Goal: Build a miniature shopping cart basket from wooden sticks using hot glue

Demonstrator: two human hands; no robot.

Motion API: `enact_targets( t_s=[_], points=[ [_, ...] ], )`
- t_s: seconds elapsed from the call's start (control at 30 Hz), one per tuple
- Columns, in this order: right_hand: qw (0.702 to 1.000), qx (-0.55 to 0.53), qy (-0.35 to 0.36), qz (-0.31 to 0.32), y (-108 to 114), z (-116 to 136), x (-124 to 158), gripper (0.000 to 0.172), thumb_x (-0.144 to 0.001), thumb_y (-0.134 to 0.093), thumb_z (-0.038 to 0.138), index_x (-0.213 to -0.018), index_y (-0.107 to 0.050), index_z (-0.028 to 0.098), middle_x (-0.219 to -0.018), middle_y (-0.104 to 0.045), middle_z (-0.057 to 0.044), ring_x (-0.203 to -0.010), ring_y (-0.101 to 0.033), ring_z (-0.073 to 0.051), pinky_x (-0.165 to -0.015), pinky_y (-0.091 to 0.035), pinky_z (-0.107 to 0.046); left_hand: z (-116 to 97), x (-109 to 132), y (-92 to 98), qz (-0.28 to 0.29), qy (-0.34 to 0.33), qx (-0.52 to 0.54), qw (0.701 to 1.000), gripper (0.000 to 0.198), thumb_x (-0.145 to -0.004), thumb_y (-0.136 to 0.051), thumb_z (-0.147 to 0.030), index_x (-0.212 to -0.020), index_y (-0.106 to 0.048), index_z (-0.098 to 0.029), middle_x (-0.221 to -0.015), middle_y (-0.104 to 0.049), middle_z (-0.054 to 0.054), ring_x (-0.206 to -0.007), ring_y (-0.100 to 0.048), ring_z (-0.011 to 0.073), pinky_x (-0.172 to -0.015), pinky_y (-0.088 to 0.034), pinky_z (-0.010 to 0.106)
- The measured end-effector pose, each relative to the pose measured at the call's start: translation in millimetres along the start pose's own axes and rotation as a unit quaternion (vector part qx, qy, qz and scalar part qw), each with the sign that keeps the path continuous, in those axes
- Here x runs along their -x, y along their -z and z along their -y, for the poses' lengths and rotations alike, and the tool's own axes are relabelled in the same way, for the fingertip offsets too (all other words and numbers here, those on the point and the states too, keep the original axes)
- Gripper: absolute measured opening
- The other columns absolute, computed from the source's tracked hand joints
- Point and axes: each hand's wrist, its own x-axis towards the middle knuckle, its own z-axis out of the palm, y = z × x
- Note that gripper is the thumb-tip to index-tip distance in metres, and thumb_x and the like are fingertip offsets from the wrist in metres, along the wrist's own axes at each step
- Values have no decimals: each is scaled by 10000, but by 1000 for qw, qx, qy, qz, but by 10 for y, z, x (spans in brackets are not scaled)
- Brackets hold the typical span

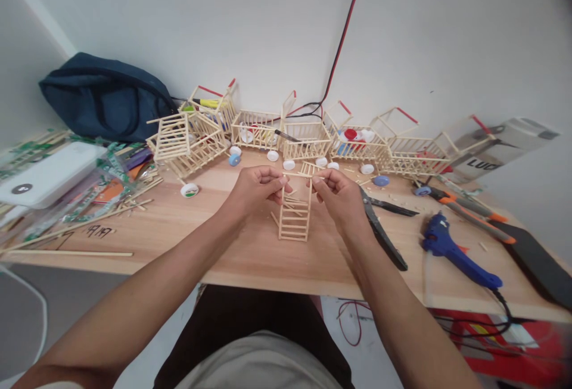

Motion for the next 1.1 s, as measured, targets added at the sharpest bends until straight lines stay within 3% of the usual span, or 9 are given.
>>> enact_targets(
  t_s=[0.8,1.1],
  points=[
    [1000,-5,0,2,-3,22,3,165,-775,-632,350,-774,-594,189,-629,-582,33,-530,-490,-88,-560,-421,-239,-13,11,-5,-3,3,15,1000,371,-609,-822,-400,-754,-643,-110,-691,-707,53,-521,-551,79,-552,-497,237],
    [1000,3,-7,-3,-4,22,7,188,-773,-635,378,-790,-599,193,-693,-640,8,-563,-536,-96,-563,-444,-241,-16,3,-14,-6,12,18,1000,307,-646,-805,-347,-762,-646,-111,-707,-710,54,-497,-528,64,-534,-471,222]
  ],
)
